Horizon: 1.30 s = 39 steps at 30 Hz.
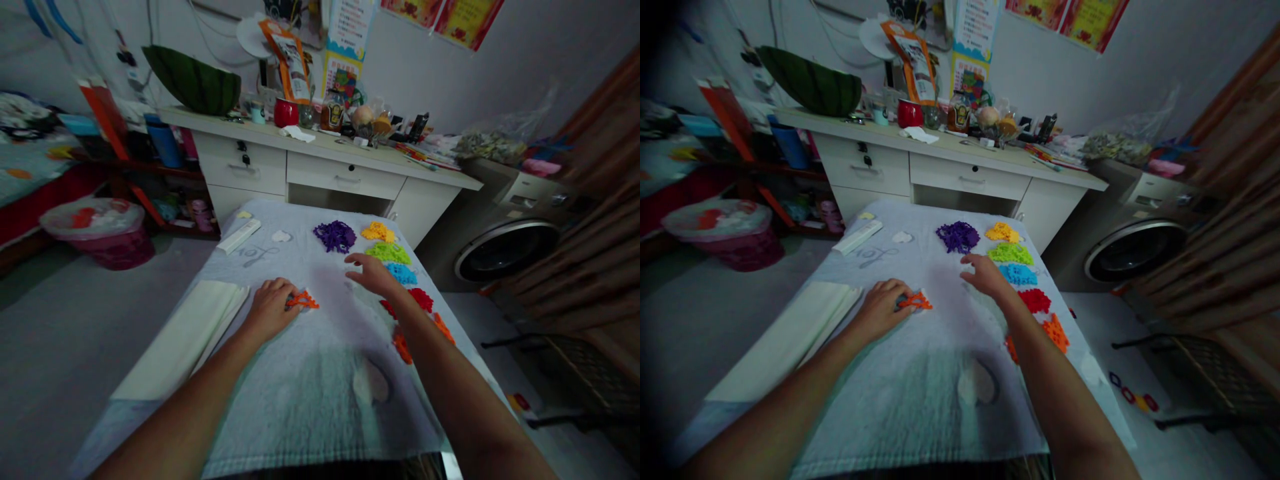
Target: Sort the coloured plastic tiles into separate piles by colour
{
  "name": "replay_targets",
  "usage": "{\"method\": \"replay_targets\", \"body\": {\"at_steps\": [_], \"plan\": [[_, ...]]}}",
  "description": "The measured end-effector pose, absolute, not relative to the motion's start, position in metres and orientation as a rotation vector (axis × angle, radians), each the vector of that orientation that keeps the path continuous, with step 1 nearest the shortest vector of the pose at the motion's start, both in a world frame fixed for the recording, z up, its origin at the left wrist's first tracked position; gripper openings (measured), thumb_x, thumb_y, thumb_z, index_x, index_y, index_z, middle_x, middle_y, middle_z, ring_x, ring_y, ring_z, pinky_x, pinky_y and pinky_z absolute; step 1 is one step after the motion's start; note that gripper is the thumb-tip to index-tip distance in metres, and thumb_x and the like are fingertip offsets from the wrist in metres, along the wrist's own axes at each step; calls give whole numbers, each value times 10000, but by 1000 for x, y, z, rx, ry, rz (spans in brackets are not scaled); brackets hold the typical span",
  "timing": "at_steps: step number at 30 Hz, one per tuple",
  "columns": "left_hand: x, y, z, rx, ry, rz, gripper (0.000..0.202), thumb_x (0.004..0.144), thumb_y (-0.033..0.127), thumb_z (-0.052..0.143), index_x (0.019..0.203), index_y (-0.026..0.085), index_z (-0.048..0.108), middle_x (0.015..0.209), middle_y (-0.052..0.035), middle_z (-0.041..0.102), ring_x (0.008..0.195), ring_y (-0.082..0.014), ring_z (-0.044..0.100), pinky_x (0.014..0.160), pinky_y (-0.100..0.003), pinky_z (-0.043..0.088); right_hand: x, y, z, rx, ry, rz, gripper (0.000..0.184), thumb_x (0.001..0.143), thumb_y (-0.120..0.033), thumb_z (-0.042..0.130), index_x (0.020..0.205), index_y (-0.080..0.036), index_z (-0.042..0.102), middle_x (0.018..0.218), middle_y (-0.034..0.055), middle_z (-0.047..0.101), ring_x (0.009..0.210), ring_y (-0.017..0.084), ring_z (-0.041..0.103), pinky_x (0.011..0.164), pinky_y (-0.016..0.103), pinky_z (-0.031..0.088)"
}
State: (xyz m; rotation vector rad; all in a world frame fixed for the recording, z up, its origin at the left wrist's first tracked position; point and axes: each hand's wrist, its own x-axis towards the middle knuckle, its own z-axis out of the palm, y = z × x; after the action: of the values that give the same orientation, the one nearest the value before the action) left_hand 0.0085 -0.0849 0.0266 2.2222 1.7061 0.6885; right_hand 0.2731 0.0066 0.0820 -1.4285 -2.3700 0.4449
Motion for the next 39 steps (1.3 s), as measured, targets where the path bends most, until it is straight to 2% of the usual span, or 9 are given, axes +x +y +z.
{"method": "replay_targets", "body": {"at_steps": [3, 6, 12, 16, 21, 25, 30, 35, 39], "plan": [[8, -85, 26, 2228, 1714, 688, 196, 790, 326, 620, 945, 213, 661, 1030, -56, 630, 973, -244, 539, 861, -372, 395, 237, -35, 68, -1201, -2485, 592, 421, 759, -231, 727, 1166, -172, 635, 1180, 103, 659, 1065, 215, 607, 955, 370, 438], [6, -85, 22, 2245, 1709, 694, 204, 783, 314, 620, 955, 213, 663, 1044, -58, 626, 981, -243, 535, 870, -372, 394, 212, -58, 52, -1111, -2495, 571, 466, 763, -233, 722, 1208, -155, 607, 1186, 112, 650, 1071, 217, 591, 966, 364, 414], [4, -83, 17, 2246, 1694, 710, 195, 774, 281, 604, 950, 222, 666, 1045, -51, 629, 985, -238, 538, 871, -372, 392, 196, -63, 39, -1173, -2517, 363, 213, 866, -133, 568, 1056, -146, 662, 1004, 88, 658, 963, 183, 559, 895, 306, 392], [4, -82, 17, 2271, 1670, 728, 191, 775, 291, 604, 940, 220, 667, 1021, -49, 638, 976, -241, 545, 865, -378, 395, 199, -67, 44, -1179, -2551, 364, 218, 901, -93, 475, 971, -140, 677, 925, 77, 637, 908, 166, 547, 860, 277, 391], [6, -83, 17, 2262, 1619, 760, 188, 804, 365, 593, 891, 212, 660, 996, -50, 640, 956, -243, 552, 862, -392, 403, 202, -74, 48, -1167, -2587, 386, 285, 856, -209, 617, 1135, -152, 633, 1011, 81, 597, 961, 181, 535, 885, 292, 392], [10, -85, 20, 2260, 1450, 838, 259, 865, 446, 526, 894, 223, 654, 989, -39, 642, 975, -222, 566, 903, -389, 404, 207, -78, 50, -1238, -2544, 415, 183, 904, -159, 528, 1025, -157, 666, 946, 64, 595, 887, 155, 546, 837, 261, 405], [13, -89, 28, 2230, 1347, 885, 342, 902, 497, 458, 914, 218, 654, 973, -38, 653, 985, -216, 582, 924, -395, 404, 242, -92, 76, -1338, -2389, 459, 196, 896, -113, 489, 920, -146, 681, 954, 75, 607, 867, 147, 557, 813, 250, 410], [13, -89, 28, 2216, 1349, 891, 325, 859, 503, 516, 923, 216, 653, 993, -45, 666, 1003, -232, 595, 944, -409, 414, 315, -113, 102, -1589, -2134, 503, 289, 880, -168, 496, 1150, -148, 597, 800, 26, 624, 726, 146, 557, 692, 253, 400], [13, -88, 24, 2219, 1370, 870, 330, 834, 506, 535, 930, 214, 655, 1002, -50, 669, 1003, -237, 598, 936, -411, 426, 370, -128, 103, -1725, -1990, 400, 173, 840, -251, 522, 948, -178, 635, 756, 15, 627, 672, 146, 542, 630, 251, 378]]}}
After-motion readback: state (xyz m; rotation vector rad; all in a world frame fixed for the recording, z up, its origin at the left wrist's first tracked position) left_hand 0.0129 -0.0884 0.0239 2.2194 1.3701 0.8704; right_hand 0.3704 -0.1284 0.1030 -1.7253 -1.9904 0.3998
